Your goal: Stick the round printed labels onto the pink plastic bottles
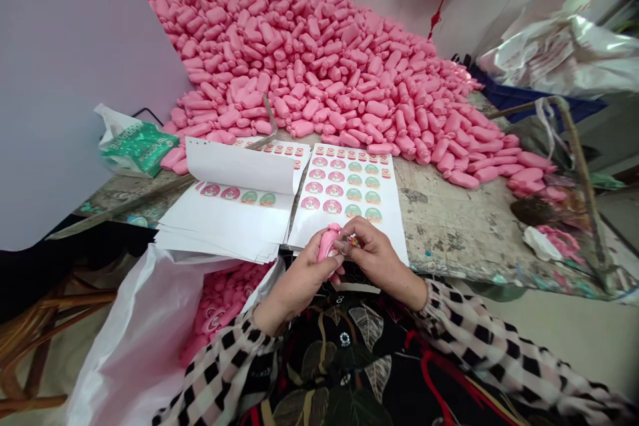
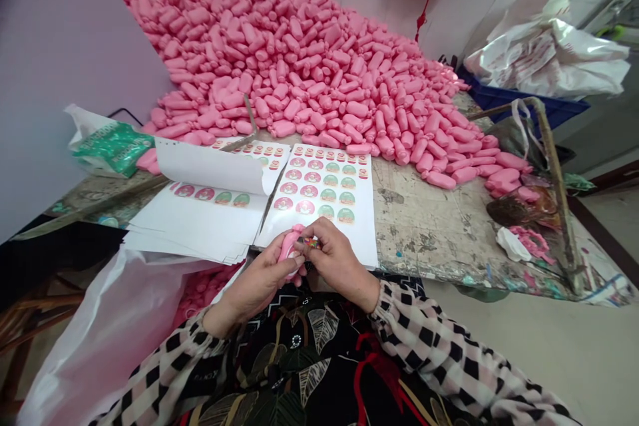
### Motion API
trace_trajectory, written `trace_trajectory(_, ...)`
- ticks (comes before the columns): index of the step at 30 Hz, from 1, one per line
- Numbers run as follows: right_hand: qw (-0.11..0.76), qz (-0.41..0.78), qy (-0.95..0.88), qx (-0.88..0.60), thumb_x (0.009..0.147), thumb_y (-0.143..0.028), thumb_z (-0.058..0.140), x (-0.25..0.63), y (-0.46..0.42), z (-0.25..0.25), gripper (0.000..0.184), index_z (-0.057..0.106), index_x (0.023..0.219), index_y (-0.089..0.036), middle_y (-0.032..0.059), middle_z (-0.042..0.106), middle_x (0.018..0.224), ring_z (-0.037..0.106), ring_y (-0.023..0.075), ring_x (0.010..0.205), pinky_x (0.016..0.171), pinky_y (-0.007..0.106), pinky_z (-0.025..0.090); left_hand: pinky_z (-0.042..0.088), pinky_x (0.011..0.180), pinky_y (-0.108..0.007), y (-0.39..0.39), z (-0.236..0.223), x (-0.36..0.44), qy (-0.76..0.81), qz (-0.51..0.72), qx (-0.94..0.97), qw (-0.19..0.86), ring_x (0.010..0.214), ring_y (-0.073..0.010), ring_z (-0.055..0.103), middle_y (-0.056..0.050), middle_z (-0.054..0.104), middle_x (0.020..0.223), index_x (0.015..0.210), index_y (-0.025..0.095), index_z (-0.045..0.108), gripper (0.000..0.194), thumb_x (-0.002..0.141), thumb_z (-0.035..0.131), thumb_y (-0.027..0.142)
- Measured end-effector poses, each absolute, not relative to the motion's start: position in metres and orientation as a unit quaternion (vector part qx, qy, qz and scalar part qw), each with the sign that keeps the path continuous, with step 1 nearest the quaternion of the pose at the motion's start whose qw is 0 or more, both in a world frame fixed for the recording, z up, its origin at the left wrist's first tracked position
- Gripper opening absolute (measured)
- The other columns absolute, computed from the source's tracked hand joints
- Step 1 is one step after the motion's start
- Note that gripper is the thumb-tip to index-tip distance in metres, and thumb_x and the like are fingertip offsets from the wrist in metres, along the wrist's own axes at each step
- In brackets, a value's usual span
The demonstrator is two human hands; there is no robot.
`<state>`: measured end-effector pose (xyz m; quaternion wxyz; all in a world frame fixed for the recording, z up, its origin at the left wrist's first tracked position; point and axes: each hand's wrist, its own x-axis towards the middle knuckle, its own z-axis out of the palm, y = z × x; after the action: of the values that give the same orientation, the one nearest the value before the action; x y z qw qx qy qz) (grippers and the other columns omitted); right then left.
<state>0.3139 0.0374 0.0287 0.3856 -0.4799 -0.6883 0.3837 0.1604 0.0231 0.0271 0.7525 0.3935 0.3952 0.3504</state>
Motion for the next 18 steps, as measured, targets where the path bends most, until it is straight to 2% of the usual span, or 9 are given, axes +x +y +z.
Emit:
trace_trajectory(5, 0.349, 0.384, -0.646, -0.56, 0.085, -0.03, 0.05, 0.31, 0.031, 0.025, 0.012, 0.055, 0.078, -0.021, -0.0015, 0.057, 0.071, 0.051, 0.013, 0.066, 0.063, 0.025, 0.037, 0.042, 0.053, -0.023, 0.025, 0.017, 0.163, 0.42, 0.338, 0.466, 0.702, 0.06, -0.0111, 0.048, 0.003, 0.049, 0.07, 0.13, 0.02, 0.035, 0.05, 0.084, 0.052, 0.031)
trace_trajectory(11, 0.284, 0.357, -0.641, -0.618, 0.08, -0.033, 0.053, 0.31, 0.033, 0.021, 0.015, 0.055, 0.071, -0.021, -0.0018, 0.056, 0.066, 0.047, 0.0131, 0.062, 0.057, 0.025, 0.033, 0.039, 0.048, -0.022, 0.021, 0.009, 0.168, 0.427, 0.306, 0.48, 0.703, 0.051, -0.0102, 0.046, 0.004, 0.05, 0.062, 0.119, 0.018, 0.043, 0.038, 0.084, 0.049, 0.034)
trace_trajectory(14, 0.307, 0.396, -0.605, -0.619, 0.074, -0.036, 0.06, 0.314, 0.038, 0.015, 0.018, 0.052, 0.074, -0.021, -0.0033, 0.053, 0.064, 0.046, 0.0122, 0.06, 0.055, 0.024, 0.033, 0.037, 0.046, -0.021, 0.019, 0.011, 0.167, 0.443, 0.296, 0.48, 0.697, 0.047, -0.0099, 0.046, 0.005, 0.05, 0.057, 0.117, 0.018, 0.043, 0.037, 0.083, 0.05, 0.032)
trace_trajectory(18, 0.368, 0.517, -0.502, -0.588, 0.061, -0.042, 0.072, 0.324, 0.044, 0.016, 0.043, 0.044, 0.086, -0.022, -0.0093, 0.045, 0.057, 0.041, 0.0091, 0.051, 0.05, 0.022, 0.032, 0.038, 0.046, -0.021, 0.018, 0.019, 0.163, 0.422, 0.319, 0.438, 0.727, 0.047, -0.0091, 0.046, 0.005, 0.052, 0.062, 0.121, 0.021, 0.041, 0.043, 0.081, 0.053, 0.027)
